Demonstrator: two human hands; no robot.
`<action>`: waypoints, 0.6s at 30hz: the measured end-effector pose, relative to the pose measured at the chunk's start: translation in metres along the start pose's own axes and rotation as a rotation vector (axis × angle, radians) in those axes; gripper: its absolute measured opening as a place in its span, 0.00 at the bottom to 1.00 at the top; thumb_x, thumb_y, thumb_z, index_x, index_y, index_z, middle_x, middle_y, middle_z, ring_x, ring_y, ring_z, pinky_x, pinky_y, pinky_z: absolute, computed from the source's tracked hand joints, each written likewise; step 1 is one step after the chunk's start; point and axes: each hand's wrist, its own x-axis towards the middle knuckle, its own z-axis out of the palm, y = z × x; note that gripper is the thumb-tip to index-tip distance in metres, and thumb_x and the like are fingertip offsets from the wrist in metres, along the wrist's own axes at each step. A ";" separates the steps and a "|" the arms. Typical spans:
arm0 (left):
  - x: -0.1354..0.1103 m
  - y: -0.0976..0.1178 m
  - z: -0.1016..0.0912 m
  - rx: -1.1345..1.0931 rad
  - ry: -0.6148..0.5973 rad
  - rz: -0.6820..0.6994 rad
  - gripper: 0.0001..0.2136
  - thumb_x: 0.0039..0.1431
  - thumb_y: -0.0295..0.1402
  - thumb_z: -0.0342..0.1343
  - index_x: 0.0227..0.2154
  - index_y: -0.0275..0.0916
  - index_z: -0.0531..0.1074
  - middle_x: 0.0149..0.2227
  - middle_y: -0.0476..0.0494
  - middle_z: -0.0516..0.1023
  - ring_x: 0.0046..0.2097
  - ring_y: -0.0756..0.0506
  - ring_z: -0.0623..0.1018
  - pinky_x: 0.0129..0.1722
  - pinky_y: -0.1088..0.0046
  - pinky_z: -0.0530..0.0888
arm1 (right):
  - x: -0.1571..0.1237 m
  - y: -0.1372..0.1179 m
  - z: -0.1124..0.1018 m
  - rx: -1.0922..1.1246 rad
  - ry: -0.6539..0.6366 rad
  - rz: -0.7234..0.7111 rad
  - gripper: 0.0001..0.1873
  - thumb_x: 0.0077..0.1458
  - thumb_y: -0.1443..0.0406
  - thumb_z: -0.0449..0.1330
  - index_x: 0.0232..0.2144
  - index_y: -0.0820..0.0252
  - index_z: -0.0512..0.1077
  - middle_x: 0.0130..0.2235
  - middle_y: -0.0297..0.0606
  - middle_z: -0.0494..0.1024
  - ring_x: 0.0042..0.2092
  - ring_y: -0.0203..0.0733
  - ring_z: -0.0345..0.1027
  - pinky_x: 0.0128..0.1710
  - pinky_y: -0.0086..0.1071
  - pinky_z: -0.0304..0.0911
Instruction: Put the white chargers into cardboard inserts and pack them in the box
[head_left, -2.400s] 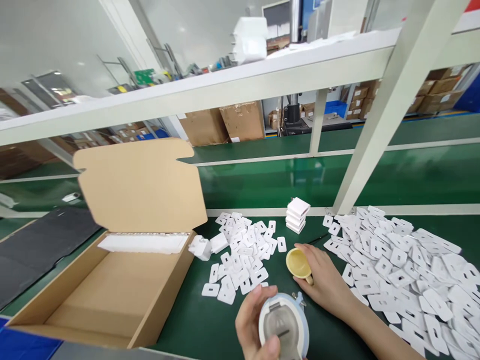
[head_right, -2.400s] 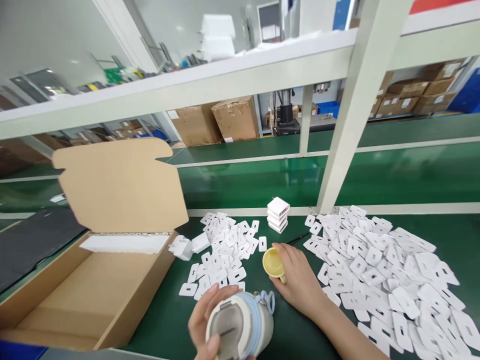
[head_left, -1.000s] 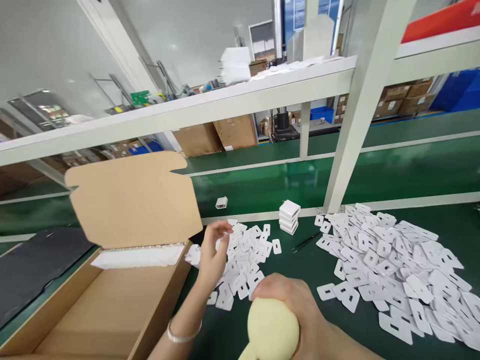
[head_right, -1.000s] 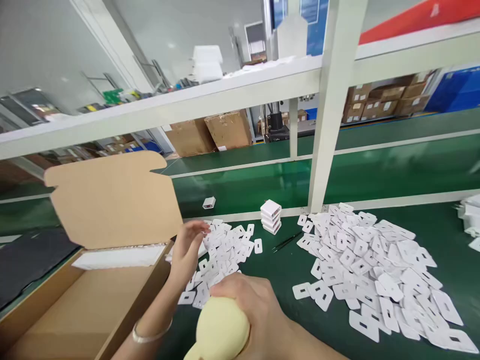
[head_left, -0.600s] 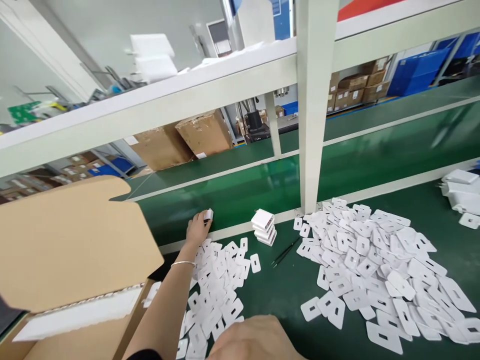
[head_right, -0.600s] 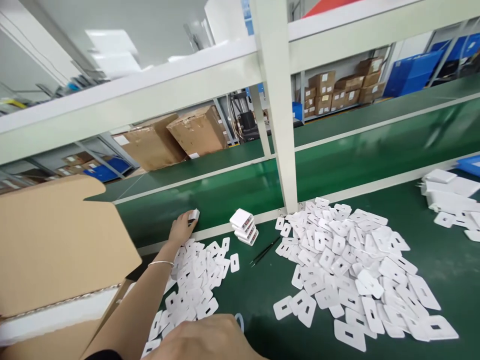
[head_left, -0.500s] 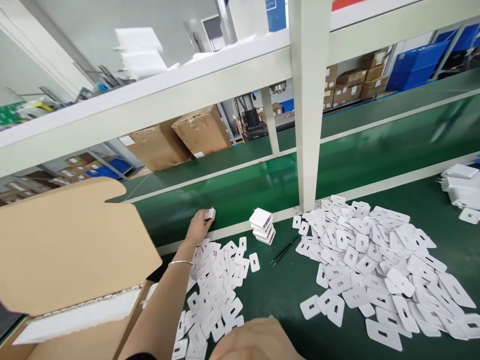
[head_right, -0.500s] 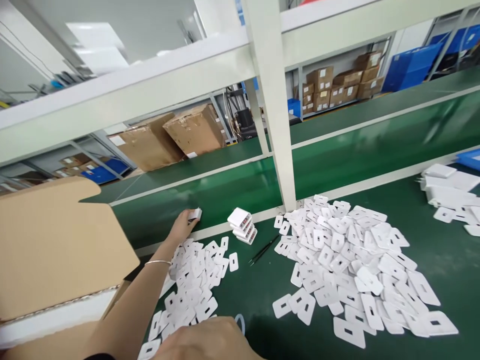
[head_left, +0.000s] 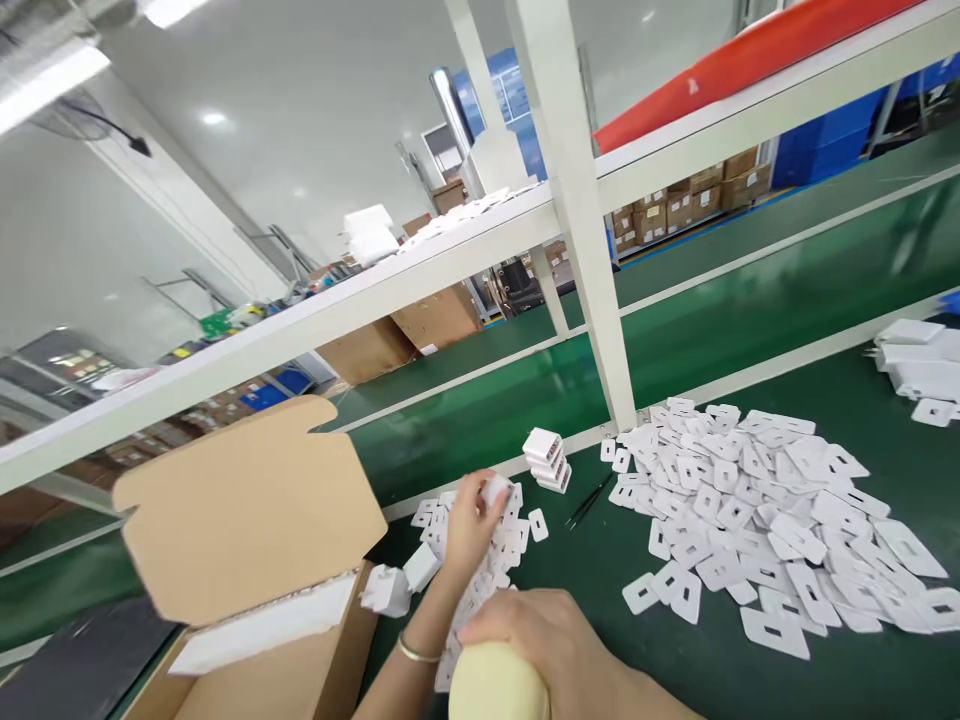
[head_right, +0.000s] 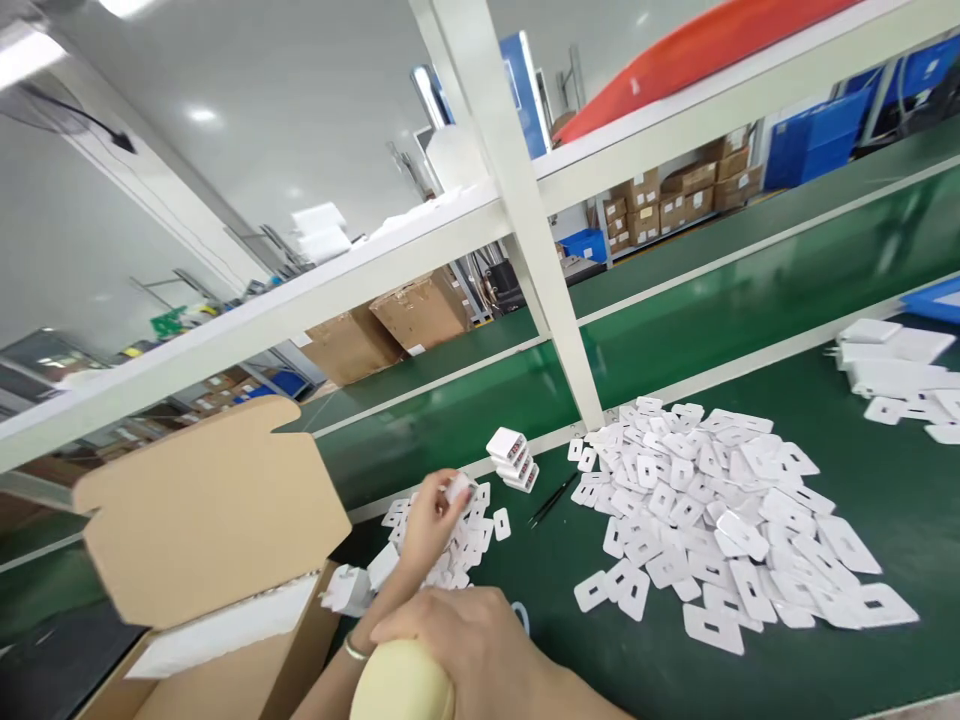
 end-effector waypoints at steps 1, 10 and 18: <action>-0.014 0.008 0.004 -0.042 -0.045 0.036 0.15 0.69 0.44 0.56 0.52 0.43 0.72 0.44 0.45 0.75 0.30 0.49 0.73 0.34 0.70 0.74 | 0.000 -0.004 -0.002 0.004 -0.004 0.005 0.32 0.52 0.41 0.69 0.50 0.52 0.72 0.40 0.35 0.85 0.36 0.44 0.81 0.44 0.35 0.74; -0.052 0.058 -0.012 -0.430 -0.019 -0.064 0.16 0.66 0.49 0.57 0.49 0.45 0.75 0.48 0.41 0.75 0.34 0.45 0.74 0.43 0.59 0.77 | -0.004 -0.020 -0.006 -0.103 0.058 0.030 0.36 0.42 0.44 0.70 0.50 0.54 0.71 0.41 0.39 0.83 0.38 0.48 0.79 0.41 0.38 0.73; -0.179 0.085 -0.030 -0.915 0.204 -0.289 0.37 0.57 0.71 0.46 0.58 0.49 0.68 0.58 0.35 0.74 0.60 0.28 0.75 0.58 0.47 0.78 | 0.001 -0.029 -0.010 -0.086 0.087 -0.023 0.29 0.62 0.41 0.55 0.48 0.58 0.74 0.42 0.43 0.78 0.41 0.47 0.76 0.40 0.40 0.73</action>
